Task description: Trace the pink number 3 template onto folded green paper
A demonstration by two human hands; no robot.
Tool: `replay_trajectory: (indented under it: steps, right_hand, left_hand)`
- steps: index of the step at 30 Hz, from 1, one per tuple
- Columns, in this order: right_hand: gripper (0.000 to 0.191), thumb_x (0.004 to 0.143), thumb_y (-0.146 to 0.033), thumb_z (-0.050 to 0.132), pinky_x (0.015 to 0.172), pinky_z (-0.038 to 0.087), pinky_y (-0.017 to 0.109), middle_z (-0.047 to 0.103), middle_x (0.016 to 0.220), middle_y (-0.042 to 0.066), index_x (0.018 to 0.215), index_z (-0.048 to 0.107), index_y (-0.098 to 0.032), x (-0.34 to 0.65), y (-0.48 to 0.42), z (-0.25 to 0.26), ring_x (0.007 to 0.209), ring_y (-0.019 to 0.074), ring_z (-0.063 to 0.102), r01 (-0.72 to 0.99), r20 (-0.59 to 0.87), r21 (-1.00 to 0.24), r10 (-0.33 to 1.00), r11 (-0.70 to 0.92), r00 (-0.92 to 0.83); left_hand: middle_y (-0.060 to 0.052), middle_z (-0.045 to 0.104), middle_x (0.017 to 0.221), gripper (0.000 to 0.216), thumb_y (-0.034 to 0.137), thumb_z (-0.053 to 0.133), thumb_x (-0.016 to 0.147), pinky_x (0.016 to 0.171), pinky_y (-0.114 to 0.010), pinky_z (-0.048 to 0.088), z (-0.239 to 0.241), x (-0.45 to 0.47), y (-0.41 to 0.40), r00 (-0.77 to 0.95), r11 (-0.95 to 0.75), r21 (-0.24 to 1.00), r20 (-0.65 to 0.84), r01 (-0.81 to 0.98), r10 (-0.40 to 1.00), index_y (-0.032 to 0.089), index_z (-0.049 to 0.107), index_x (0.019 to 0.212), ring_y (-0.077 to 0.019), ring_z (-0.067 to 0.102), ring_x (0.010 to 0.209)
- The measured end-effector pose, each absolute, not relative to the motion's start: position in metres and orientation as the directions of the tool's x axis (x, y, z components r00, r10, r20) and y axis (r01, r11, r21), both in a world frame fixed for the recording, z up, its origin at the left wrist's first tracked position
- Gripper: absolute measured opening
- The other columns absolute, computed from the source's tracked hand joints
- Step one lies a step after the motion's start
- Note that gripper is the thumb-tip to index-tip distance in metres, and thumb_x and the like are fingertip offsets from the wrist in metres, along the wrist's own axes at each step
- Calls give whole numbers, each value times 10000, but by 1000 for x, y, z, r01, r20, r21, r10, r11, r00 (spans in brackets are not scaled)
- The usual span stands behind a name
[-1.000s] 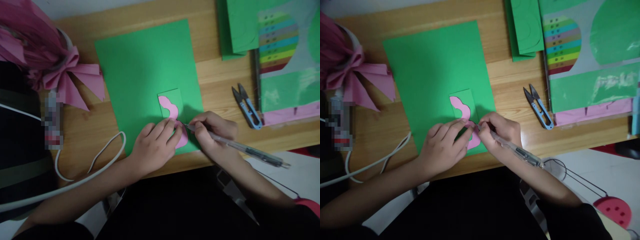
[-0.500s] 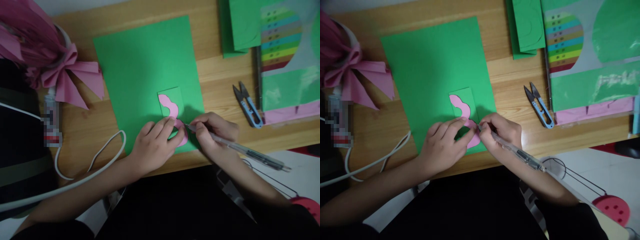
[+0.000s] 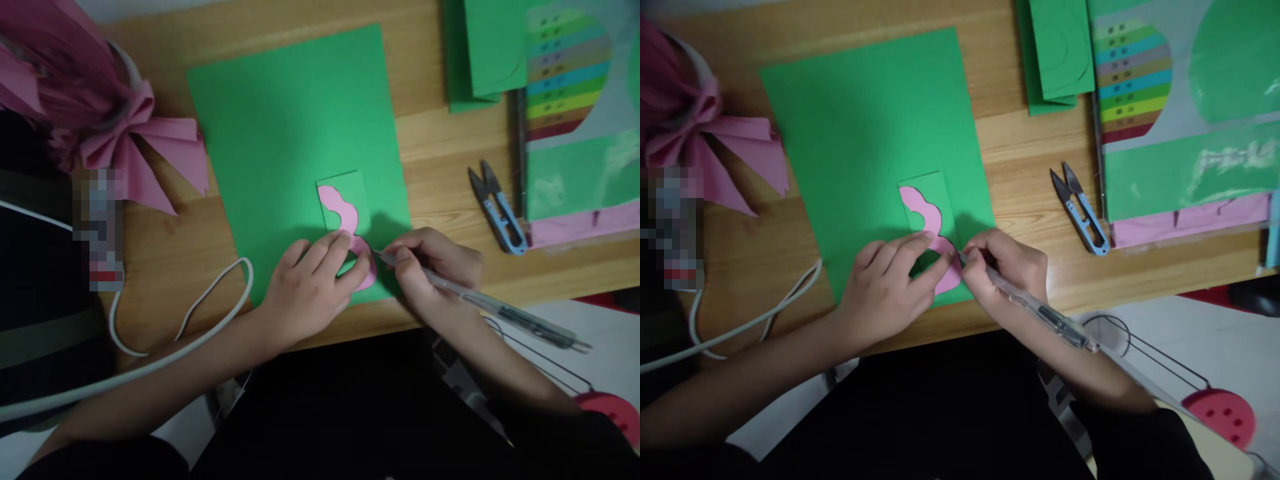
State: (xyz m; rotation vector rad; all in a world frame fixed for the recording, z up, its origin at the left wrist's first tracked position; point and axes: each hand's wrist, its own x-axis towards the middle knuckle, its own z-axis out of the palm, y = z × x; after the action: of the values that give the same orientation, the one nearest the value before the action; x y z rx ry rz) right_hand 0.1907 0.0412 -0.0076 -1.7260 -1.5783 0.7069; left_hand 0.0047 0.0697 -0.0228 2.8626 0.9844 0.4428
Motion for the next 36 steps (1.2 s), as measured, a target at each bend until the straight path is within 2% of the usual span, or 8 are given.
replay_trajectory:
  steps: [10, 17, 25, 30, 36]
  right_hand:
    - [115, 827, -171, 563, 465, 467, 229, 641, 570, -37, 771, 653, -215, 191, 33, -10, 472, 106, 580, 635, 66, -772, 989, -32, 130]
    - [116, 850, -193, 582, 466, 465, 216, 653, 583, -33, 767, 662, -205, 187, 37, -11, 473, 94, 573, 614, 88, -789, 985, -22, 149]
    - [101, 851, -197, 597, 501, 481, 218, 673, 620, -29, 772, 658, -214, 188, 39, -9, 500, 95, 586, 610, 76, -792, 986, -29, 146]
    - [132, 827, -151, 577, 463, 464, 217, 655, 586, -35, 738, 643, -222, 192, 37, -7, 466, 97, 575, 625, 79, -781, 992, 0, 98]
    - [126, 845, -173, 588, 450, 441, 212, 639, 564, -34, 740, 650, -204, 189, 39, -10, 451, 88, 552, 599, 104, -801, 986, 5, 131]
  left_hand:
    - [-106, 669, 1189, 273, 178, 555, 875, 783, -357, 411, -22, 5, 70, 755, -793, 147, 245, 592, 609, 221, 650, 1127, -232, 610, 1090]
    - [-88, 659, 1221, 222, 212, 590, 910, 816, -341, 424, -25, 5, 67, 737, -779, 152, 253, 609, 626, 279, 632, 1117, -220, 599, 1158]
    - [-85, 671, 1175, 187, 222, 559, 923, 804, -338, 404, -27, 7, 68, 726, -779, 150, 290, 608, 623, 276, 649, 1079, -220, 616, 1110]
    - [-88, 677, 1161, 187, 212, 564, 911, 814, -339, 392, -25, 7, 68, 730, -783, 140, 292, 606, 618, 275, 650, 1065, -217, 618, 1090]
    - [-82, 670, 1160, 166, 241, 558, 926, 832, -336, 383, -25, 7, 68, 725, -779, 150, 292, 609, 623, 276, 662, 1050, -216, 611, 1091]
